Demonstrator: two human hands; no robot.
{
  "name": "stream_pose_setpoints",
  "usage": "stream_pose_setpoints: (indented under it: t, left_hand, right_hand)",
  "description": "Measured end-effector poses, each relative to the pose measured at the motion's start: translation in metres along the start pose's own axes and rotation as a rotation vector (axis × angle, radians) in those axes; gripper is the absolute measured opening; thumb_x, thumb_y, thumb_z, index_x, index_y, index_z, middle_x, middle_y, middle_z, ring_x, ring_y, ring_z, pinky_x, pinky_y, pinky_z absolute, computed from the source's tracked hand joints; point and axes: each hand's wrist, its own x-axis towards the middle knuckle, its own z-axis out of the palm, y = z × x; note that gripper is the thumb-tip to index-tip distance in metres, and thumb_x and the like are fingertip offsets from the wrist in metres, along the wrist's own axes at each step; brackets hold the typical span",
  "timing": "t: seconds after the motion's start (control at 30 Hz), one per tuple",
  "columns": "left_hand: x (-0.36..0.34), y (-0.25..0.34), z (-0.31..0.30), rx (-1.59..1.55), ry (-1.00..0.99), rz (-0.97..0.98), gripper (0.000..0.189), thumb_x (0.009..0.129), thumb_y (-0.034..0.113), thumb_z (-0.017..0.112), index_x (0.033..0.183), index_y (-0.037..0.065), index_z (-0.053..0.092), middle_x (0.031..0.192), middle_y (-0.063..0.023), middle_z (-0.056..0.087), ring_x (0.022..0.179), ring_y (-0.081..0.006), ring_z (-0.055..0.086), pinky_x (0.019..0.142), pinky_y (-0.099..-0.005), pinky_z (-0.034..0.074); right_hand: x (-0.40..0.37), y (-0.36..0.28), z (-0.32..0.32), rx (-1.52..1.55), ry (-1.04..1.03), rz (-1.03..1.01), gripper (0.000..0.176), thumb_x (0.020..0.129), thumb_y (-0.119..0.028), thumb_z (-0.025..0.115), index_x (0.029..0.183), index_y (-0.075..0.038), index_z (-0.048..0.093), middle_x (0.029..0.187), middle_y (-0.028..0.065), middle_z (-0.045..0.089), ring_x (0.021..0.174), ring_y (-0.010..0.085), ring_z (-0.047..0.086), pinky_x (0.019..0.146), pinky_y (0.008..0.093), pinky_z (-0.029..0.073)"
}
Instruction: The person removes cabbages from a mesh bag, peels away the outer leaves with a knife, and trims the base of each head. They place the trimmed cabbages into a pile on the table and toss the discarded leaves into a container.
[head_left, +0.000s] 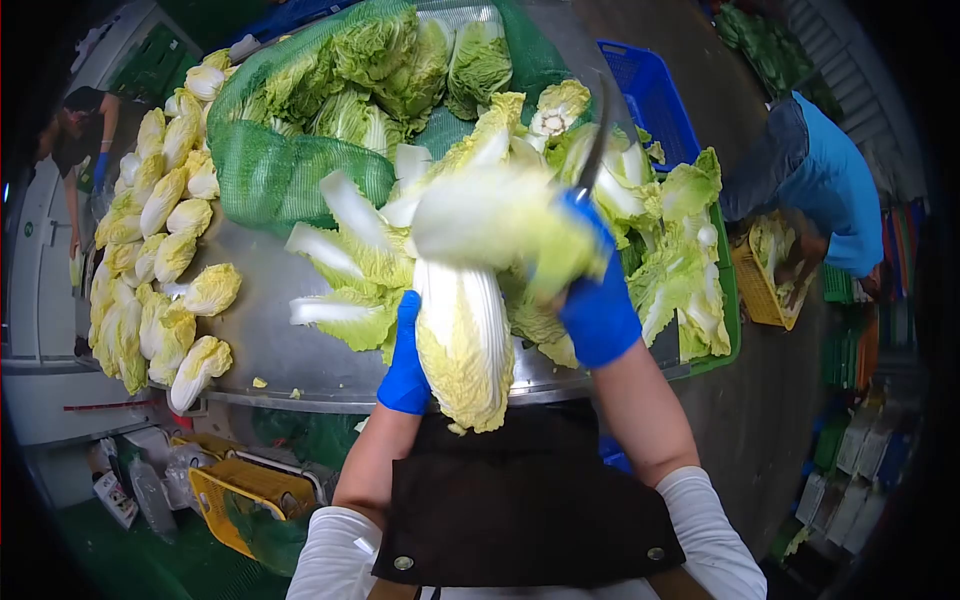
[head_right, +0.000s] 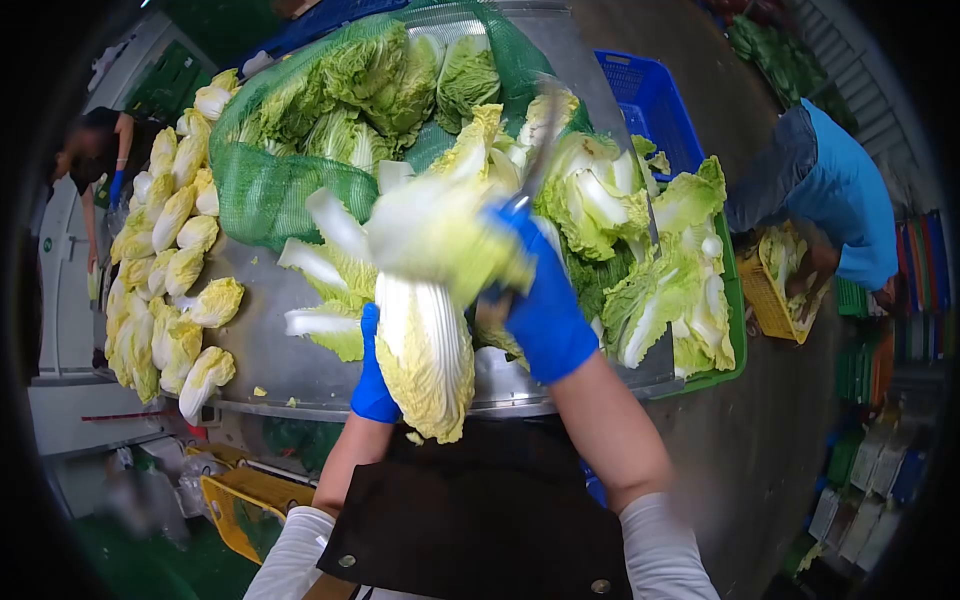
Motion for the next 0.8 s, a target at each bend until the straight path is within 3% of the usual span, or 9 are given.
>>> stream_pose_setpoints:
  t: [0.1,0.17,0.23,0.3,0.4,0.57,0.63,0.7,0.8]
  left_hand:
    - [0.000,0.000,-0.015,0.020,-0.273,-0.062,0.094,0.076,0.062,0.061,0.145,0.007,0.029,0.138,-0.0233,0.043,0.123,-0.0359,0.048,0.102,-0.0505,0.041]
    - [-0.004,0.007,-0.014,0.072,-0.117,-0.009,0.093,0.073,0.053,0.065,0.144,0.004,0.031,0.136,-0.0229,0.045,0.121,-0.0353,0.050,0.102,-0.0479,0.042]
    - [-0.002,0.013,-0.021,0.066,-0.029,0.049,0.082,0.077,0.039,0.065,0.142,0.001,0.032,0.135,-0.0207,0.048,0.119,-0.0340,0.052,0.101,-0.0450,0.043]
    - [0.007,0.017,-0.017,0.166,-0.029,0.110,0.082,0.078,0.043,0.062,0.142,0.000,0.032,0.134,-0.0208,0.049,0.117,-0.0336,0.053,0.100,-0.0452,0.044]
    - [0.006,0.018,-0.005,0.307,0.022,0.121,0.088,0.077,0.052,0.061,0.143,0.001,0.031,0.135,-0.0227,0.046,0.120,-0.0349,0.051,0.101,-0.0470,0.042]
    - [0.004,0.013,-0.008,0.215,0.075,0.081,0.085,0.079,0.055,0.057,0.143,0.004,0.033,0.132,-0.0216,0.050,0.114,-0.0360,0.054,0.098,-0.0477,0.044]
    - [0.004,0.009,-0.029,-0.240,-0.169,0.009,0.083,0.075,0.050,0.063,0.140,0.005,0.037,0.132,-0.0209,0.050,0.117,-0.0347,0.052,0.101,-0.0481,0.042]
    - [-0.007,0.013,-0.020,-0.239,-0.255,-0.031,0.086,0.074,0.056,0.061,0.141,0.006,0.037,0.132,-0.0194,0.049,0.117,-0.0351,0.051,0.101,-0.0497,0.042]
    - [-0.015,0.016,-0.020,-0.030,0.033,0.045,0.088,0.076,0.059,0.057,0.141,0.005,0.036,0.133,-0.0180,0.049,0.117,-0.0353,0.051,0.099,-0.0499,0.042]
  right_hand:
    - [0.057,-0.004,-0.069,0.440,0.034,-0.157,0.037,0.088,-0.041,0.063,0.105,-0.008,0.058,0.085,0.0037,0.064,0.052,0.0068,0.047,0.047,0.0190,0.038]
    - [0.048,-0.010,-0.073,-0.044,0.249,-0.029,0.039,0.094,-0.035,0.056,0.123,-0.009,0.056,0.088,0.0009,0.062,0.053,0.0026,0.043,0.043,0.0180,0.032]
    - [0.022,0.011,-0.066,-0.328,0.087,-0.076,0.043,0.092,-0.034,0.060,0.126,-0.009,0.055,0.097,0.0028,0.066,0.059,0.0006,0.050,0.044,0.0148,0.033]
    - [0.003,0.042,-0.058,-0.691,-0.068,0.001,0.045,0.089,-0.026,0.065,0.128,-0.006,0.055,0.110,0.0073,0.066,0.072,0.0017,0.060,0.050,0.0166,0.043]
    - [-0.003,0.061,-0.046,-0.985,-0.072,-0.310,0.044,0.087,-0.030,0.068,0.120,-0.002,0.061,0.090,0.0046,0.067,0.071,0.0120,0.062,0.067,0.0278,0.052]
    - [0.005,0.037,-0.039,-1.359,-0.087,-0.197,0.034,0.083,-0.014,0.066,0.114,-0.003,0.064,0.085,0.0064,0.067,0.074,0.0094,0.060,0.070,0.0267,0.051]
    - [0.019,0.030,-0.064,-1.241,-0.069,-0.192,0.031,0.082,-0.011,0.065,0.113,-0.004,0.065,0.084,0.0057,0.067,0.074,0.0081,0.059,0.069,0.0260,0.051]
    - [0.038,0.011,-0.094,-1.570,0.163,-0.308,0.029,0.084,-0.012,0.065,0.112,-0.005,0.066,0.082,0.0046,0.066,0.073,0.0095,0.060,0.068,0.0268,0.051]
    - [0.033,0.007,-0.083,-1.159,0.102,-0.177,0.029,0.084,-0.016,0.067,0.111,-0.006,0.066,0.083,0.0044,0.066,0.073,0.0112,0.061,0.068,0.0279,0.052]
